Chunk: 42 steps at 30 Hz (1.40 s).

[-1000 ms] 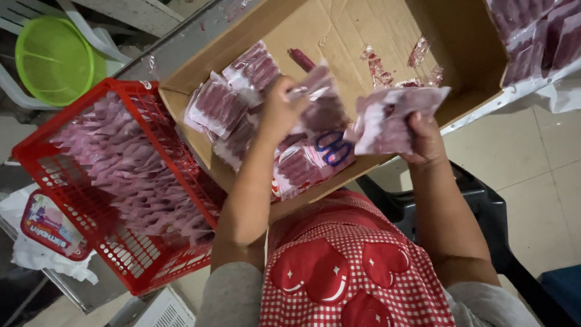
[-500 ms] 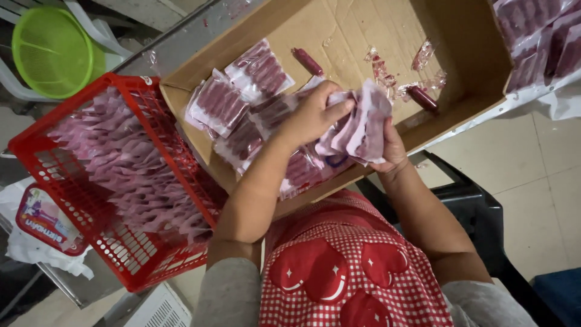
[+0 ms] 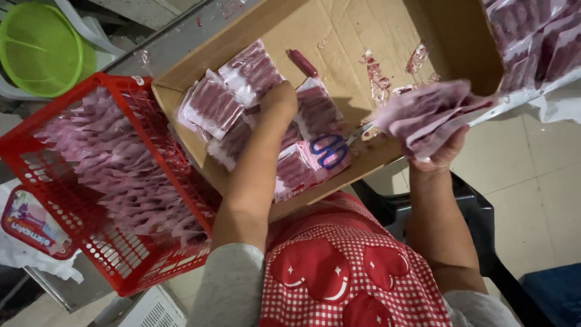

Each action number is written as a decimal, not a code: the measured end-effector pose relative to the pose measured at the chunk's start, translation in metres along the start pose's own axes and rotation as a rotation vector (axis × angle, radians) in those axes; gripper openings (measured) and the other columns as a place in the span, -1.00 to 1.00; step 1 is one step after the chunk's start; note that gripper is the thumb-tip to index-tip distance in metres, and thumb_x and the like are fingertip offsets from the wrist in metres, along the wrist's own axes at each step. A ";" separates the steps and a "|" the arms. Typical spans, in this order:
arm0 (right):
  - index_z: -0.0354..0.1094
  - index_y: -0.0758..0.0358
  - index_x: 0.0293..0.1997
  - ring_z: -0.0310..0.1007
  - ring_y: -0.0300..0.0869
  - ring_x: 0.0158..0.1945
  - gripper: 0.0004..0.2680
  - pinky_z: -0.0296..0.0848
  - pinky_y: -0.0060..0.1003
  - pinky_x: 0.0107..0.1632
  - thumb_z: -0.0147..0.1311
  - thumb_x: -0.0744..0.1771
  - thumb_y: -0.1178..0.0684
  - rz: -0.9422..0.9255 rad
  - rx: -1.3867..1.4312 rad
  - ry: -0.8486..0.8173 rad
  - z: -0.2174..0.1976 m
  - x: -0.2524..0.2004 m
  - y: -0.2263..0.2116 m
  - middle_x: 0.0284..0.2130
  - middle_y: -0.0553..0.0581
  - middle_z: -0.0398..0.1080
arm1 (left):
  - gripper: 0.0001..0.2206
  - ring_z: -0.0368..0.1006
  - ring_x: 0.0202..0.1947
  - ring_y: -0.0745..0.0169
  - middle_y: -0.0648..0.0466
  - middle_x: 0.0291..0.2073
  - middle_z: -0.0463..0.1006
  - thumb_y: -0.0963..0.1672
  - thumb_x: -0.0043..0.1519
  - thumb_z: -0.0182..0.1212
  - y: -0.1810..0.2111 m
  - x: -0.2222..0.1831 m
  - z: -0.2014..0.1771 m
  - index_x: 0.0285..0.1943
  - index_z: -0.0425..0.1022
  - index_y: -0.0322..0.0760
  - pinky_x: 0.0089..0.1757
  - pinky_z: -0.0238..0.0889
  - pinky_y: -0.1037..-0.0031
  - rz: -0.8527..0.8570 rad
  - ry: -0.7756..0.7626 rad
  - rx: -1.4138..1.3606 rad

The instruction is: The person sorts and packs small vacuum-sealed packages of processed meat by hand from a cardboard box into a red plastic crate.

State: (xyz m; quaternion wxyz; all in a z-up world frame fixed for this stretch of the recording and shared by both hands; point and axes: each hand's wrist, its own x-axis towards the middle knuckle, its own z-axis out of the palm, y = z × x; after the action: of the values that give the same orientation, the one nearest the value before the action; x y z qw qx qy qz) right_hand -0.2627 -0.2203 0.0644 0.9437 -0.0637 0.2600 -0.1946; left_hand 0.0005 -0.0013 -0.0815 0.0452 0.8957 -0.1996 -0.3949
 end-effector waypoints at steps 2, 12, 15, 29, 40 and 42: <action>0.51 0.11 -0.08 0.54 -0.17 -0.02 -0.75 0.54 -0.27 0.15 0.21 0.30 -0.19 -0.071 0.071 -0.013 0.005 -0.001 -0.009 -0.14 -0.01 0.52 | -0.64 0.49 0.12 -0.32 -0.26 0.09 0.48 -0.11 0.24 0.08 0.003 -0.003 0.000 0.19 0.48 -0.35 0.02 0.33 -0.28 -0.063 -0.029 -0.083; 0.50 -0.24 0.06 0.32 -0.29 0.40 -0.71 0.21 -0.09 0.56 0.12 0.31 -0.36 -0.114 -0.220 -0.301 -0.012 -0.013 0.006 0.10 -0.24 0.50 | -0.76 0.52 0.10 -0.24 -0.16 -0.06 0.61 -0.07 0.12 0.30 0.022 -0.087 -0.038 -0.08 0.58 -0.22 0.04 0.43 0.02 0.118 0.001 -0.303; 0.53 -0.14 0.00 0.44 -0.09 0.17 -0.75 0.39 0.02 0.21 0.21 0.29 -0.27 -0.046 -0.175 -0.355 -0.001 -0.004 0.012 -0.02 -0.05 0.52 | -0.87 0.52 -0.46 0.26 0.17 -0.60 0.49 -0.07 0.01 0.29 0.007 -0.069 -0.007 -0.32 0.46 -0.05 -0.40 0.28 0.47 0.166 0.156 -0.645; 0.51 0.09 -0.14 0.56 0.13 -0.03 -0.70 0.55 0.18 0.08 0.37 0.18 -0.17 0.283 -0.128 -0.300 -0.034 0.051 0.069 -0.11 0.19 0.53 | -0.74 0.55 0.10 0.09 0.34 0.06 0.59 0.06 0.14 0.21 0.081 -0.176 -0.099 -0.01 0.35 0.32 0.11 0.34 0.30 0.225 0.198 -0.640; 0.39 0.33 -0.02 0.44 0.27 -0.10 -0.72 0.46 0.40 -0.10 0.11 0.29 -0.05 0.935 0.887 -0.327 -0.008 0.048 0.091 -0.25 0.34 0.42 | -0.44 0.42 0.07 0.07 -0.24 0.07 0.46 0.06 0.35 0.19 0.041 -0.168 -0.082 0.43 0.24 -0.30 0.02 0.37 0.36 0.550 -0.087 -1.360; 0.37 0.35 0.03 0.40 0.29 -0.05 -0.71 0.42 0.40 -0.06 0.07 0.29 -0.03 1.017 1.097 -0.285 0.007 0.047 0.096 -0.20 0.38 0.40 | -0.41 0.35 0.28 -0.20 -0.44 0.24 0.41 0.10 0.42 0.10 0.036 -0.161 -0.067 0.45 0.22 -0.39 0.22 0.26 0.05 0.643 -0.043 -1.324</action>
State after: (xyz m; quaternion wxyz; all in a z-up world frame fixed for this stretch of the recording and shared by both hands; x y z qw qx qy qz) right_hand -0.1899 -0.1515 0.0269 0.8381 0.5174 -0.0010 0.1730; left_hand -0.0602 0.0240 0.0843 0.6861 0.5702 -0.1731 -0.4175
